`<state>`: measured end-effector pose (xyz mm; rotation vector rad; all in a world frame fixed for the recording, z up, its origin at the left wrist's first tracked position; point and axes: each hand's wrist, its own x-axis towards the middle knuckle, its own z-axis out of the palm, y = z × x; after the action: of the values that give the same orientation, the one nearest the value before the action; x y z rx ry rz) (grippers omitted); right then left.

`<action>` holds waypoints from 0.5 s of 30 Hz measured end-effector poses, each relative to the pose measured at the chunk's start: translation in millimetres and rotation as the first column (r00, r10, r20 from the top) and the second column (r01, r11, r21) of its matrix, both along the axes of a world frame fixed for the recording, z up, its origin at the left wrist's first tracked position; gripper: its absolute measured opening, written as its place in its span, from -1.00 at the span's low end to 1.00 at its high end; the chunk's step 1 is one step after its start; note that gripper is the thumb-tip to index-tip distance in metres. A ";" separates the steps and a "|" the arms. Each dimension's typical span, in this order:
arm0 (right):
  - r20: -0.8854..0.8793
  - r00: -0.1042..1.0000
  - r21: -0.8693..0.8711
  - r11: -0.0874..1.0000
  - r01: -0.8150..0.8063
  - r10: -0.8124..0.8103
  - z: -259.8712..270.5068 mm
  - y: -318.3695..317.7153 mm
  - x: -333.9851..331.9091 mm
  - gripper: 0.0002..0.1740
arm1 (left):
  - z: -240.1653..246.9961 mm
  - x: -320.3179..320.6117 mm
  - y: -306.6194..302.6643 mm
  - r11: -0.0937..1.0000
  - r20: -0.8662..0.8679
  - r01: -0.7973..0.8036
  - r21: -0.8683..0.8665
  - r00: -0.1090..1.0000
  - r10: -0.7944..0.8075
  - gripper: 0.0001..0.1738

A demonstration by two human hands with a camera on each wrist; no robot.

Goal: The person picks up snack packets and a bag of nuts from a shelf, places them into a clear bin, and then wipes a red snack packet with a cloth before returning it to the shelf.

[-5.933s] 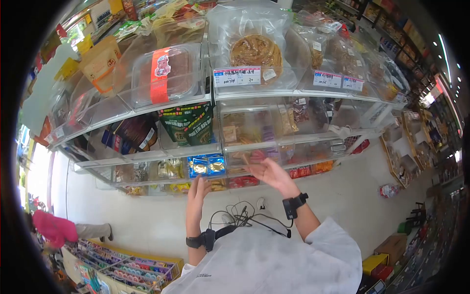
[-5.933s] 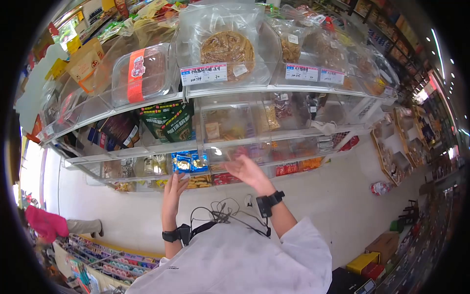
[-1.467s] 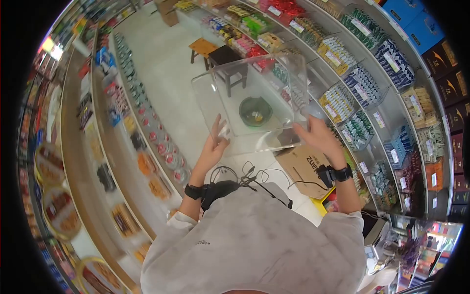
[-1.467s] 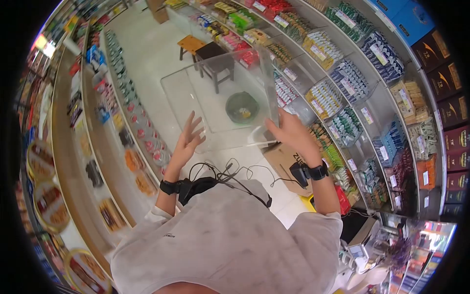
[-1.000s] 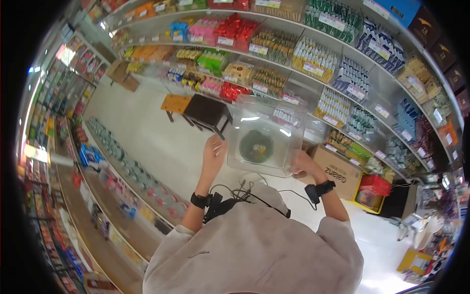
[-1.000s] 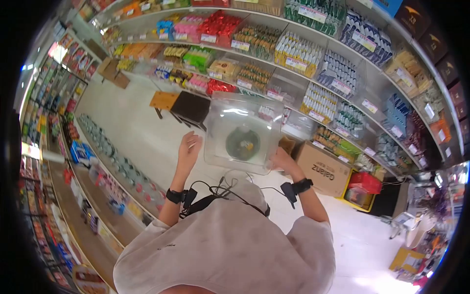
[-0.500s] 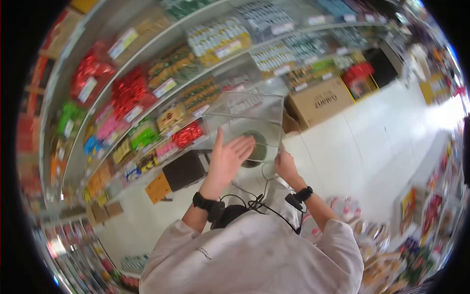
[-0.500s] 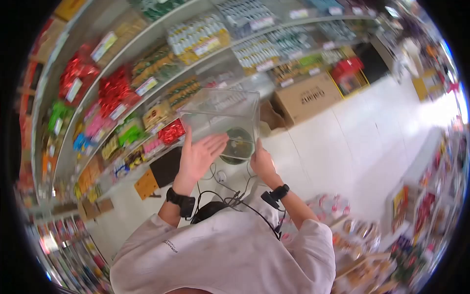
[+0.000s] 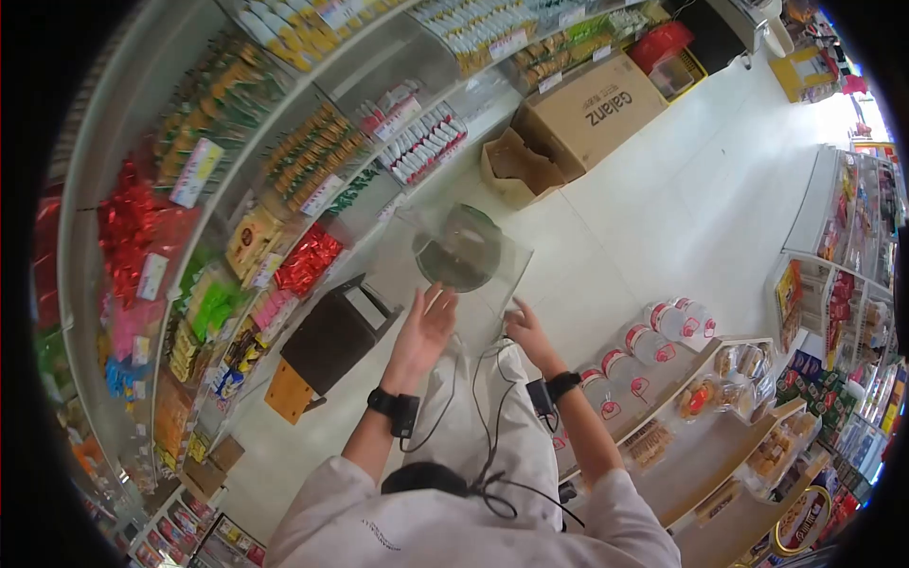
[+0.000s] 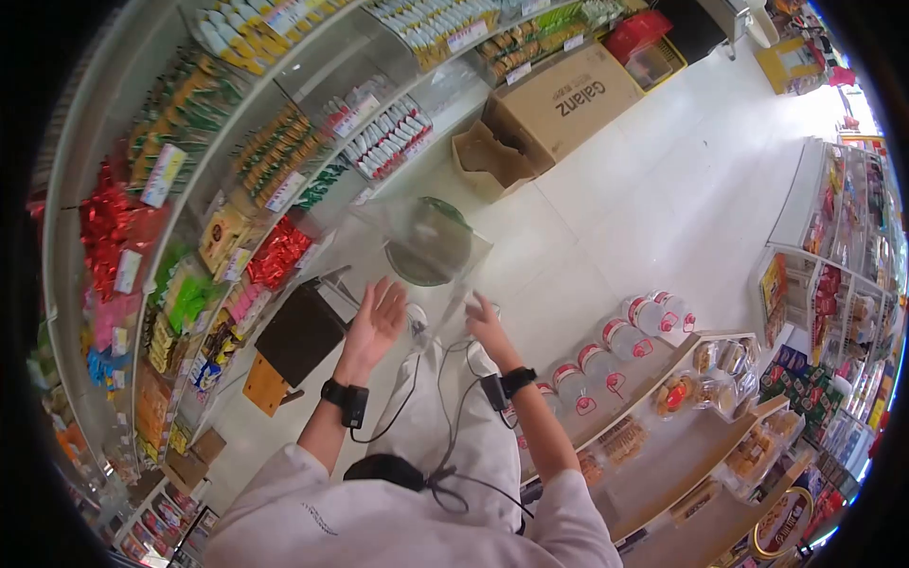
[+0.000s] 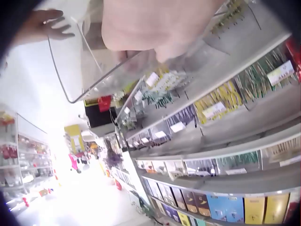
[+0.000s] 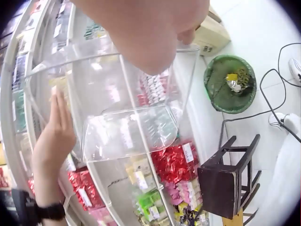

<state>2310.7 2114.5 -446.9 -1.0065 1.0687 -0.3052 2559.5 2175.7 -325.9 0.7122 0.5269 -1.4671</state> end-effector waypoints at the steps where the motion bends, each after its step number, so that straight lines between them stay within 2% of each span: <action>1: 0.072 0.997 0.245 0.968 -0.057 0.041 -8.8 -2.4 -13.1 -0.26 | -23.7 2.8 12.2 1.000 -0.052 -0.010 0.008 0.999 0.010 -0.50; 2: 0.156 0.982 0.549 0.836 0.002 -0.105 -19.8 -0.8 -18.9 -0.22 | -48.1 4.4 22.3 1.000 -0.065 0.004 0.015 0.998 -0.003 -0.47; 3: 0.127 0.955 0.795 0.604 0.064 -0.267 -25.1 -0.8 -21.9 -0.12 | -68.1 4.5 29.8 1.000 -0.079 0.014 0.022 0.997 -0.013 -0.43; 6: 0.065 0.899 0.943 0.321 0.086 -0.433 -24.8 18.0 -0.2 -0.07 | -119.0 -6.4 54.9 0.994 -0.076 0.045 0.099 0.996 -0.038 -0.32; 7: 0.153 0.865 0.945 0.328 0.014 -0.478 -42.9 32.9 5.0 -0.02 | -133.6 -9.0 60.6 0.990 -0.062 0.053 0.127 0.997 -0.045 -0.27; 8: 0.166 0.834 0.949 0.316 0.011 -0.526 -58.5 42.8 5.6 -0.02 | -147.0 -10.7 65.3 0.987 -0.046 0.059 0.153 0.998 -0.053 -0.22; 10: 0.187 0.766 0.956 0.292 0.001 -0.615 -55.3 50.5 20.2 -0.02 | -168.6 -11.8 75.7 0.985 -0.135 0.042 0.169 0.991 -0.019 -0.19; 11: -0.001 0.748 0.959 0.211 0.188 -0.664 -33.8 46.5 38.8 -0.12 | -176.5 -13.5 85.0 0.983 -0.180 0.033 0.183 0.984 0.001 -0.17; 14: 0.175 0.549 0.972 0.231 0.034 -0.817 -90.7 83.0 36.2 -0.27 | -214.3 -24.3 126.2 0.987 -0.153 -0.040 -0.154 0.988 0.017 -0.18; 15: 0.109 0.600 0.948 0.265 0.177 -0.792 -91.2 84.2 43.6 -0.31 | -224.4 -26.8 135.8 0.994 -0.028 0.025 -0.103 0.999 -0.028 -0.20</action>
<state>2354.3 2198.7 -538.0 0.4976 0.7467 -0.4893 2532.7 2311.5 -550.3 0.6200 0.4620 -1.5204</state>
